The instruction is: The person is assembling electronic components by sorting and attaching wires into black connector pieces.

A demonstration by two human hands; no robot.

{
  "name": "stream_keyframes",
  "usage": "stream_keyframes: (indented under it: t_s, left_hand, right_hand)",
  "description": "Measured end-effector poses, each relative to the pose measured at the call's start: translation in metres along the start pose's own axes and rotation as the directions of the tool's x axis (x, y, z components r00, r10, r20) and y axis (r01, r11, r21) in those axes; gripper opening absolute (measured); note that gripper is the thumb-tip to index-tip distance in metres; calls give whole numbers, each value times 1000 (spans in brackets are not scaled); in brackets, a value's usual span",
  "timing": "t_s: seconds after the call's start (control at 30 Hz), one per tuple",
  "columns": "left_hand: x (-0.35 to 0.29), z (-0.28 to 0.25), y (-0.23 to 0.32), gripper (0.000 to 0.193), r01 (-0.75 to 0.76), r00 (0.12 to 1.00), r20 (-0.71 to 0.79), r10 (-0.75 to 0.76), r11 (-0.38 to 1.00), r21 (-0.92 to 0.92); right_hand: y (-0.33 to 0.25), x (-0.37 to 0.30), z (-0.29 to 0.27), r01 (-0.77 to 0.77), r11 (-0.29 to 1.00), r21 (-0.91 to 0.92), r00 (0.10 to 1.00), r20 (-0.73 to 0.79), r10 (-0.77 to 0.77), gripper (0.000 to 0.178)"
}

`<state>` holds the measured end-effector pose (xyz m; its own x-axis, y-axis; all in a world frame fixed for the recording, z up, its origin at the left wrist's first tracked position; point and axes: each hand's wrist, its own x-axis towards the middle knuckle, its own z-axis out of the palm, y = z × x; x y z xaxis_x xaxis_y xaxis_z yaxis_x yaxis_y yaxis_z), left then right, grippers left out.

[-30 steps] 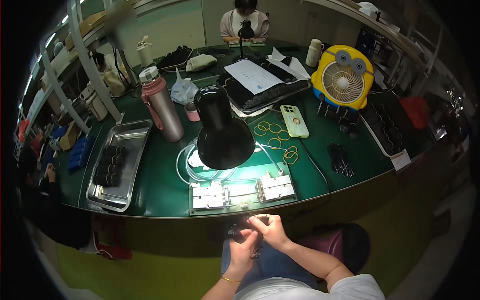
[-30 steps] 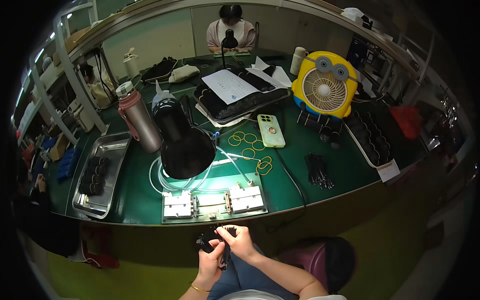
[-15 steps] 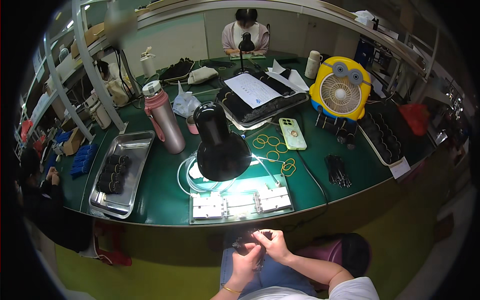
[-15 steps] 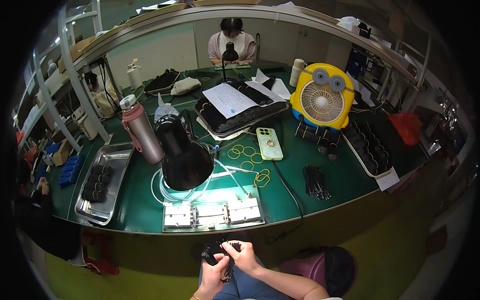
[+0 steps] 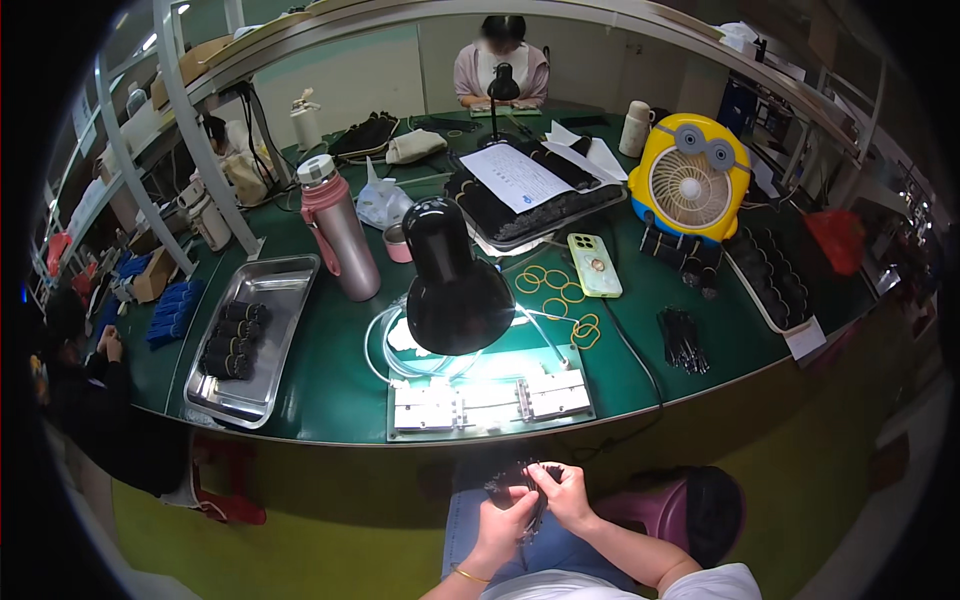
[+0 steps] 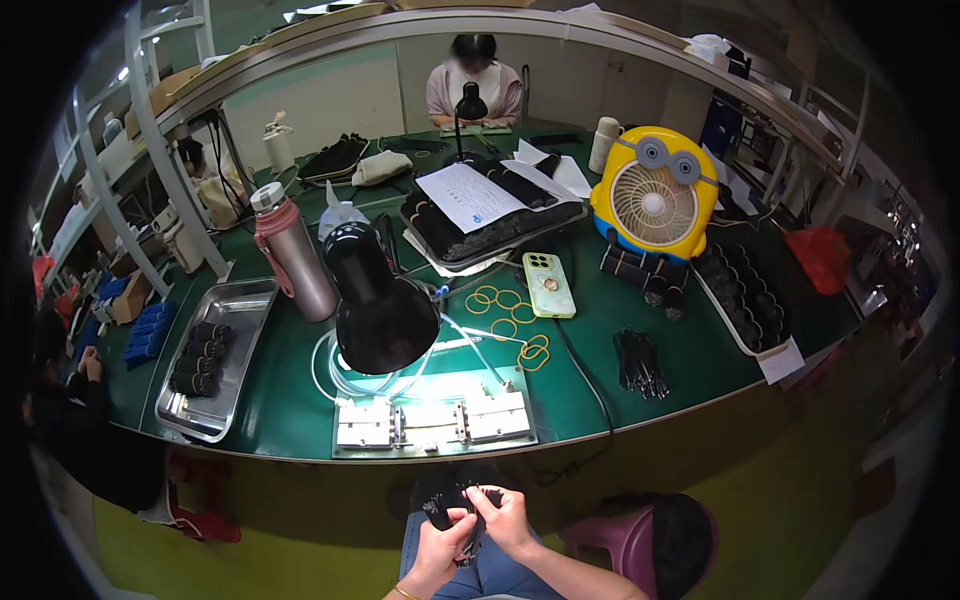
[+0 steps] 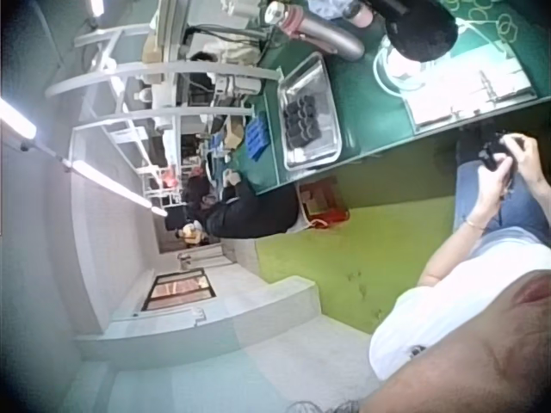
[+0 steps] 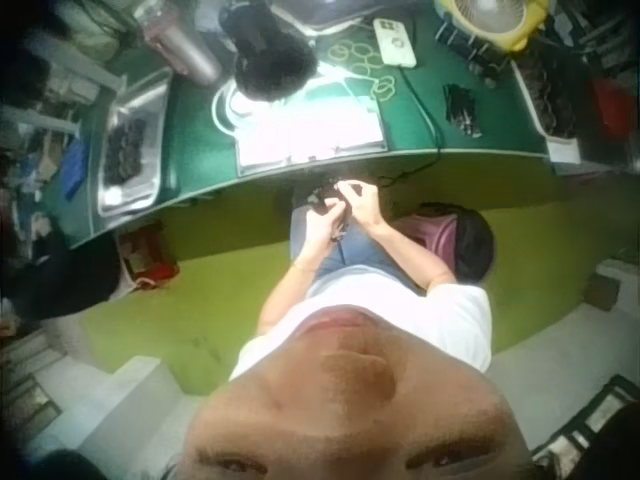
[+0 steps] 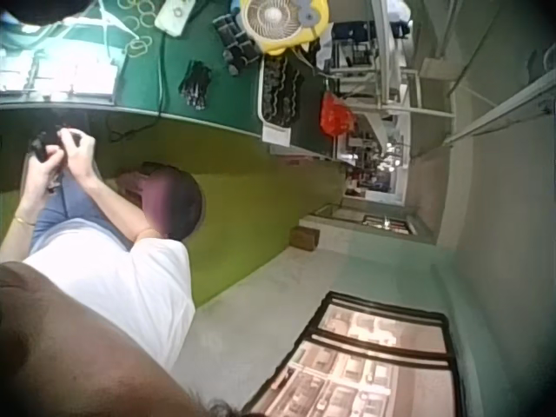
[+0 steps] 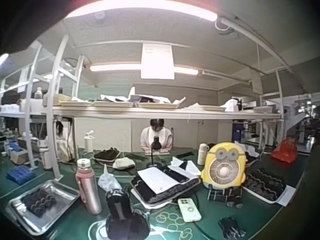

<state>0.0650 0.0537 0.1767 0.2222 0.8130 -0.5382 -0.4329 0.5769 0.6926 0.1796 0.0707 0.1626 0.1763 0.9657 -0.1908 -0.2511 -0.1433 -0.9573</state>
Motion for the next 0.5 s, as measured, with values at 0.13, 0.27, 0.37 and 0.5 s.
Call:
stream_keyframes:
  t_s: [0.13,0.27,0.37,0.5]
  left_hand:
    - [-9,3,-2,12,-13,1000,-24,13,1000,-8]
    - [-6,6,3,6,-65,995,-69,66,998,16]
    - [-4,11,13,1,-79,990,-118,82,997,25]
    - [2,9,20,8,-198,976,-87,197,980,3]
  right_hand:
    - [-4,-11,1,-26,999,-37,1000,-8,26,17]
    - [-11,-4,8,-16,998,-53,1000,2,16,17]
    - [-13,6,15,99,985,-140,995,1,-100,16]
    - [-39,17,24,63,982,-176,994,96,-46,17]
